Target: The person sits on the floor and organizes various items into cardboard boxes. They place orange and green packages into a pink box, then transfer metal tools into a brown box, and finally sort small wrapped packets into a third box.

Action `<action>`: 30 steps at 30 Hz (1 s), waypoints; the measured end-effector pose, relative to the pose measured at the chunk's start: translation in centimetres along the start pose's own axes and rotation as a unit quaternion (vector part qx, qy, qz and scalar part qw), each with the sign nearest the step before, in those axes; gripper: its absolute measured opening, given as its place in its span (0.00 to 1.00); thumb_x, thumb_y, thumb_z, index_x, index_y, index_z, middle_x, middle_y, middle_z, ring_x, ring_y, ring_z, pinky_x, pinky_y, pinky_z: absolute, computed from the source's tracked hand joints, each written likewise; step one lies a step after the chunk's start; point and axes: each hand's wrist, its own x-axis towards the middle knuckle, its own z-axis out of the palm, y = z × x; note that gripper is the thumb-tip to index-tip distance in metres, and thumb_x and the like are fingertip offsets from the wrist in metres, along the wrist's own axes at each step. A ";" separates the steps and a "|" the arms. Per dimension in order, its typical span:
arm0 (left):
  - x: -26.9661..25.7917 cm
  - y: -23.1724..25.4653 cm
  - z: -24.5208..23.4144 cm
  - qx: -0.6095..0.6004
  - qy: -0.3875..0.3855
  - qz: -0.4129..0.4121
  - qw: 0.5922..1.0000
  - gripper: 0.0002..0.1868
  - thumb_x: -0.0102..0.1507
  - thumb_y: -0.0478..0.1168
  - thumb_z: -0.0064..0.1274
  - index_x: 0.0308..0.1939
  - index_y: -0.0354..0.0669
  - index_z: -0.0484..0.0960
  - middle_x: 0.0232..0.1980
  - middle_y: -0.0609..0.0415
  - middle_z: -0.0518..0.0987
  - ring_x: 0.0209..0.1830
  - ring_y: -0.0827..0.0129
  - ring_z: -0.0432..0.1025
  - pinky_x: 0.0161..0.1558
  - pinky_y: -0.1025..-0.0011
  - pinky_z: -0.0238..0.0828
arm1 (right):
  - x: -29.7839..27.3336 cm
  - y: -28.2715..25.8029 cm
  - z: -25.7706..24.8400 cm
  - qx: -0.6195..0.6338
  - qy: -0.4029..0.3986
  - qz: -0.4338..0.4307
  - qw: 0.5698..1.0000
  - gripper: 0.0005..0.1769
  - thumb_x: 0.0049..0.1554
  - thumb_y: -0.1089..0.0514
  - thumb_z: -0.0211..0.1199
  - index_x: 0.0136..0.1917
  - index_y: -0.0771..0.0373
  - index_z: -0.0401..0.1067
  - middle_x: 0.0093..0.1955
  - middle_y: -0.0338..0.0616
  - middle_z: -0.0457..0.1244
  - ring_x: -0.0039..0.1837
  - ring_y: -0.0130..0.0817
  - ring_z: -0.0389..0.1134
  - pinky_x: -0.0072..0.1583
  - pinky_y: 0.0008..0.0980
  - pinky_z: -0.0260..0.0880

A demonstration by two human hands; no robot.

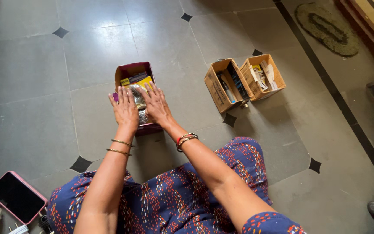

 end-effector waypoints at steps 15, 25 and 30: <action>-0.4 -15.9 6.5 0.064 0.092 0.007 0.994 0.33 0.72 0.40 0.33 0.82 0.40 0.59 0.84 0.47 0.59 0.87 0.57 0.46 0.78 0.38 0.30 | 6.7 -10.1 9.9 0.010 -0.014 -0.013 1.000 0.46 0.47 0.68 0.54 0.79 0.59 0.54 0.82 0.58 0.50 0.86 0.51 0.43 0.80 0.55 0.46; -1.0 -18.4 3.8 -0.155 0.031 -0.015 0.987 0.37 0.65 0.37 0.35 0.79 0.31 0.55 0.82 0.34 0.53 0.84 0.43 0.40 0.71 0.26 0.26 | 6.0 -10.9 7.3 0.181 0.101 -0.095 0.974 0.34 0.63 0.58 0.52 0.80 0.64 0.52 0.85 0.63 0.41 0.86 0.54 0.39 0.83 0.52 0.42; -1.1 -14.4 -0.6 -0.187 0.041 -0.007 0.981 0.31 0.70 0.39 0.40 0.76 0.29 0.54 0.82 0.31 0.46 0.83 0.33 0.34 0.69 0.20 0.25 | 0.2 1.6 -5.6 -0.014 0.206 0.047 0.977 0.36 0.57 0.59 0.53 0.78 0.65 0.56 0.83 0.57 0.46 0.87 0.57 0.38 0.84 0.54 0.35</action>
